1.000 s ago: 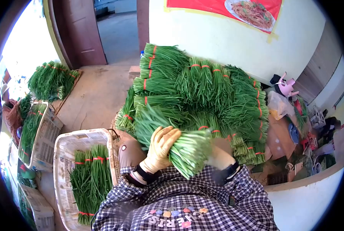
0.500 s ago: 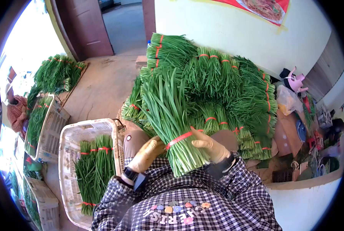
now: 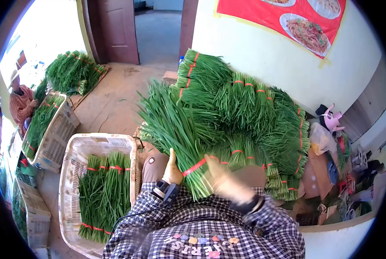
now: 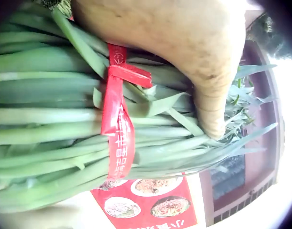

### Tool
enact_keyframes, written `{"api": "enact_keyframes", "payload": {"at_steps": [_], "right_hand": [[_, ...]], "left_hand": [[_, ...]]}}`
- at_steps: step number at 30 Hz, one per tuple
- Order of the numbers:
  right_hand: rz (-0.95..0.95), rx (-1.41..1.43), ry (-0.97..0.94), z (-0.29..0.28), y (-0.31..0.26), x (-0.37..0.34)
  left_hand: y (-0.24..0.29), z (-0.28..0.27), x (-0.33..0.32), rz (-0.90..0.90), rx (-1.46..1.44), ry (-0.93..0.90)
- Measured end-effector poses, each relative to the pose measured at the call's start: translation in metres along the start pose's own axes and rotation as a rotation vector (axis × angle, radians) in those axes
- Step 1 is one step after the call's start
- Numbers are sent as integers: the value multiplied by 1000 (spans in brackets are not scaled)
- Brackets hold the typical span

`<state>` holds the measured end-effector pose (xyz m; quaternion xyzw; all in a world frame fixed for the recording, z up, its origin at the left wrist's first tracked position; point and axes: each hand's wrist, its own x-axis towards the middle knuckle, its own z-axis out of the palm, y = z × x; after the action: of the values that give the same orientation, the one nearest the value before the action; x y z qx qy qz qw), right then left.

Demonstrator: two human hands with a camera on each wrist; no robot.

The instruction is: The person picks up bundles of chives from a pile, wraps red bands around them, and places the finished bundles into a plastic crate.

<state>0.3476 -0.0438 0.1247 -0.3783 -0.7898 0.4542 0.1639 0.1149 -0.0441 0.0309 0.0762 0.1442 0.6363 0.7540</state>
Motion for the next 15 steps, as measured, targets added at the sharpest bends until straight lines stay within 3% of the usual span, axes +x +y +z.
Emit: {"api": "enact_keyframes", "payload": {"at_steps": [1,4,5,9,12,15], "right_hand": [[-137,-151,185,47,-28,-2],[33,29,183,2,-33,11],[50,86,343,-4,-28,16],[65,307,390,-12,-40,32],[-23,285,352,-1,-45,46],[-74,-47,419,7,-58,58]], "left_hand": [[2,-9,2,-9,9,-36],[13,3,-5,-50,30,-61],[9,-3,-3,-50,-20,-48],[4,-23,13,-27,-67,-102],[3,-21,7,5,21,-75],[-3,-24,7,0,-41,-141]]}}
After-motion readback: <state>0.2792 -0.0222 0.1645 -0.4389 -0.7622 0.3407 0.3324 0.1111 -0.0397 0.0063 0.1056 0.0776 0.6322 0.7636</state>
